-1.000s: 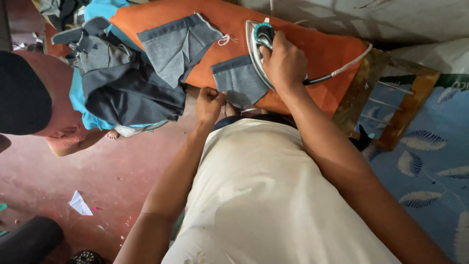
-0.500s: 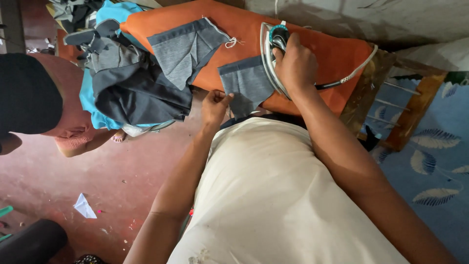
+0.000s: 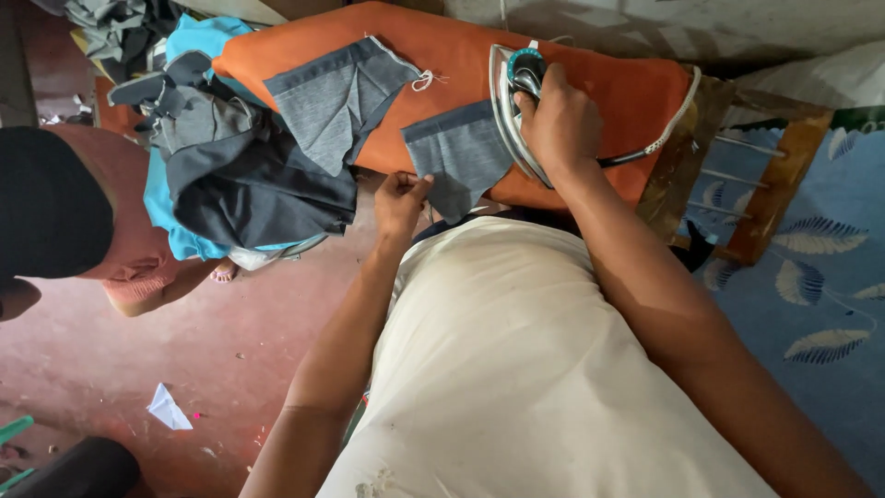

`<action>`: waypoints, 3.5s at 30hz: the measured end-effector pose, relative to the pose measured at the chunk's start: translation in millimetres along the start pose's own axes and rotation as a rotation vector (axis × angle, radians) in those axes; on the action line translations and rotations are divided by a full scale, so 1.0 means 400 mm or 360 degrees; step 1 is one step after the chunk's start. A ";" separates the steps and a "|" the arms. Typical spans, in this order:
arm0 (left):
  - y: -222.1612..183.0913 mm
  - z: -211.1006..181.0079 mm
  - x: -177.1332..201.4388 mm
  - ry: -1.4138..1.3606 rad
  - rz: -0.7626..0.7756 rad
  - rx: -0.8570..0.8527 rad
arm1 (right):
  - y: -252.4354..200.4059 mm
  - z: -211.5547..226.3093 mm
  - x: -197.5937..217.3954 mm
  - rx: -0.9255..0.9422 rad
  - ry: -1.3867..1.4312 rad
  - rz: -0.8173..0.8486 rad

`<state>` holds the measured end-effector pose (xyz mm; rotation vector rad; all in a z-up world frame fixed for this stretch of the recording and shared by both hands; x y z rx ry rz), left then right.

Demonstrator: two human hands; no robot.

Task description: Ironing small fabric components on an ironing board using a hand iron.

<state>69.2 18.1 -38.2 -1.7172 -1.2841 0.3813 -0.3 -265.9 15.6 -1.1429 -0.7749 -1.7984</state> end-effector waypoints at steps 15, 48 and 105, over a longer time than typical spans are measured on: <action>-0.052 -0.193 -0.014 0.0686 -0.0101 -0.1369 | -0.135 -0.240 0.070 -0.0401 -0.0238 0.0105; 0.249 -0.279 0.375 -0.0357 -0.0147 -0.1057 | -0.177 -0.113 0.195 -0.0179 -0.0139 -0.0152; -0.024 -0.133 -0.121 0.2209 -0.0300 -0.1183 | -0.205 -0.073 0.047 0.0306 0.0166 -0.0121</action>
Point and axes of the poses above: each hand's wrist, its own y-axis towards the middle knuckle, its own x-axis out of the back of the hand, z = x × y, the point moved 5 cm from there along y, towards the middle knuckle, and after that the axes turned 14 degrees about x, right-handed, at the moved point
